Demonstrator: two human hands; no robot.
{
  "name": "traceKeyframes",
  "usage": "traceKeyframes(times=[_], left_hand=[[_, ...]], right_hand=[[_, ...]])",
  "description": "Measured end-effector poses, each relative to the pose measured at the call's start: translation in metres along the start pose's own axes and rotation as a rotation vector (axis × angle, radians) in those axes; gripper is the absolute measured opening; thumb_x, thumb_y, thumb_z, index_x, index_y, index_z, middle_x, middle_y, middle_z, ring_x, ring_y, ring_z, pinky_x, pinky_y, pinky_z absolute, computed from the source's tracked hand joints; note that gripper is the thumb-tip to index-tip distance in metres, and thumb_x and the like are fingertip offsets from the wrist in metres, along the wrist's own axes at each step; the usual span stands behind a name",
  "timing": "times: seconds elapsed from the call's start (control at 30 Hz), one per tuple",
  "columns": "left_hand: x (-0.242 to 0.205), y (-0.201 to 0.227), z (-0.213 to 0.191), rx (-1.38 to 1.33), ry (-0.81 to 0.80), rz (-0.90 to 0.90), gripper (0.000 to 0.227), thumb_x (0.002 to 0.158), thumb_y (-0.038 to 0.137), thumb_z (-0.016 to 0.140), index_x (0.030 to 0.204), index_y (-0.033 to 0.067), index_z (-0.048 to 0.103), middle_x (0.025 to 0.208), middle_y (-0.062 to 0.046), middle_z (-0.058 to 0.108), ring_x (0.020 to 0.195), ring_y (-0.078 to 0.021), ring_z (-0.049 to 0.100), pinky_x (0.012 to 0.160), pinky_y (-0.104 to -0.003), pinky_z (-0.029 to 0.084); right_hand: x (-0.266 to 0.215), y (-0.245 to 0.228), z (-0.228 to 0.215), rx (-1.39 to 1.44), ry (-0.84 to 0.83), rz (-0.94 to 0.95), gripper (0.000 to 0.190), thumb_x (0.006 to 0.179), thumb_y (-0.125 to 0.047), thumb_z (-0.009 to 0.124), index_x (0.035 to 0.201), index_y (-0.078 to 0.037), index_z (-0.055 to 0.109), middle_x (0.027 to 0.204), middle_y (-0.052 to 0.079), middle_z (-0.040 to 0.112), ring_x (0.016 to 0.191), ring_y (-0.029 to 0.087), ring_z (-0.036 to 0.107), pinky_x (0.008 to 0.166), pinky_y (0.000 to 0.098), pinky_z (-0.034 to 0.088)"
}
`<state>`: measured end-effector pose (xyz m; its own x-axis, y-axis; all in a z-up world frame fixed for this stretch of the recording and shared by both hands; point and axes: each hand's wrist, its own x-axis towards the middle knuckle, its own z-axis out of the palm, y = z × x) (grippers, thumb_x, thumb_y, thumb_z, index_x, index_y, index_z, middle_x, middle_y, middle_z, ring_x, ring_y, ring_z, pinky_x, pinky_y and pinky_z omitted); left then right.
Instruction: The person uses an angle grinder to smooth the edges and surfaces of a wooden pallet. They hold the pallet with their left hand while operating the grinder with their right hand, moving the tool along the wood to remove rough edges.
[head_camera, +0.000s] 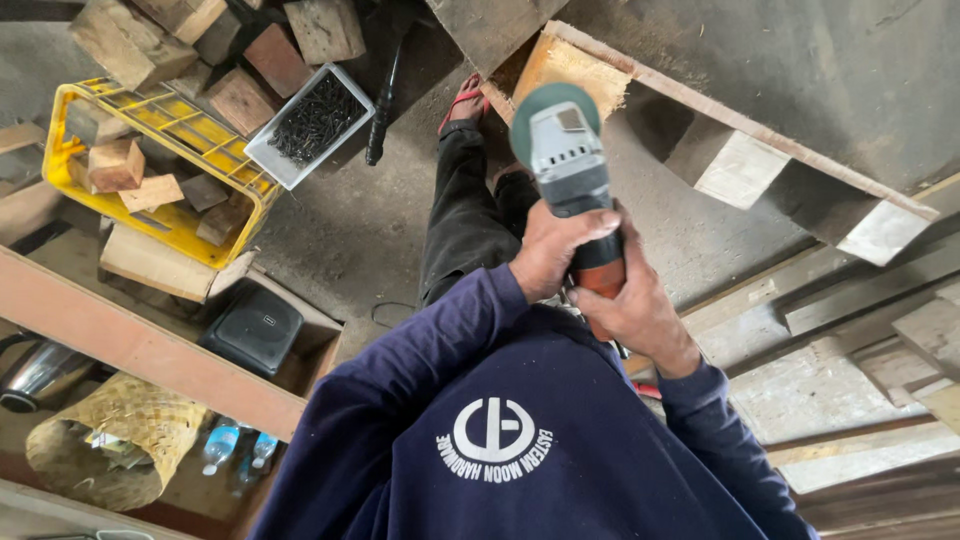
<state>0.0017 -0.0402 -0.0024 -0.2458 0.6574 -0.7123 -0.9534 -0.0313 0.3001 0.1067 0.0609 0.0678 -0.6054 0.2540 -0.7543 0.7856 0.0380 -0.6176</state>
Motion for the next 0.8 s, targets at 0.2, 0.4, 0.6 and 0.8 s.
traceKeyframes(times=[0.2,0.4,0.6,0.8], left_hand=[[0.001,-0.002,0.009,0.079,0.027,0.048,0.040,0.081,0.021,0.081,0.111,-0.0005,0.065,0.100,-0.008,0.068,0.089,-0.0175,0.065,0.082,-0.034,0.056],[-0.003,-0.001,0.004,-0.012,0.013,0.027,0.039,0.082,0.020,0.079,0.111,-0.0014,0.063,0.100,-0.011,0.068,0.089,-0.0214,0.067,0.081,-0.038,0.059],[0.000,-0.012,0.010,0.012,0.024,0.001,0.038,0.082,0.017,0.080,0.111,-0.0005,0.064,0.100,-0.009,0.069,0.090,-0.0187,0.067,0.084,-0.036,0.057],[0.002,-0.031,0.010,0.077,0.049,0.008,0.037,0.080,0.019,0.081,0.108,-0.0016,0.068,0.098,-0.010,0.071,0.088,-0.0190,0.069,0.082,-0.035,0.058]], right_hand=[[-0.003,-0.001,-0.003,0.077,0.020,-0.062,0.102,0.079,-0.018,0.077,0.160,-0.002,0.017,0.137,0.027,0.053,0.126,0.037,0.062,0.098,0.0441,0.056],[0.000,-0.005,-0.002,0.066,-0.047,0.093,0.103,0.077,-0.021,0.076,0.161,-0.007,0.017,0.133,0.022,0.056,0.116,0.033,0.068,0.094,0.0422,0.059],[-0.011,-0.002,-0.004,0.082,0.035,-0.124,0.103,0.080,-0.015,0.077,0.161,-0.001,0.016,0.144,0.026,0.048,0.131,0.037,0.057,0.102,0.0469,0.052],[-0.017,0.028,-0.002,0.065,0.020,0.023,0.103,0.077,-0.019,0.076,0.161,-0.004,0.018,0.138,0.022,0.051,0.126,0.032,0.061,0.101,0.0424,0.055]])
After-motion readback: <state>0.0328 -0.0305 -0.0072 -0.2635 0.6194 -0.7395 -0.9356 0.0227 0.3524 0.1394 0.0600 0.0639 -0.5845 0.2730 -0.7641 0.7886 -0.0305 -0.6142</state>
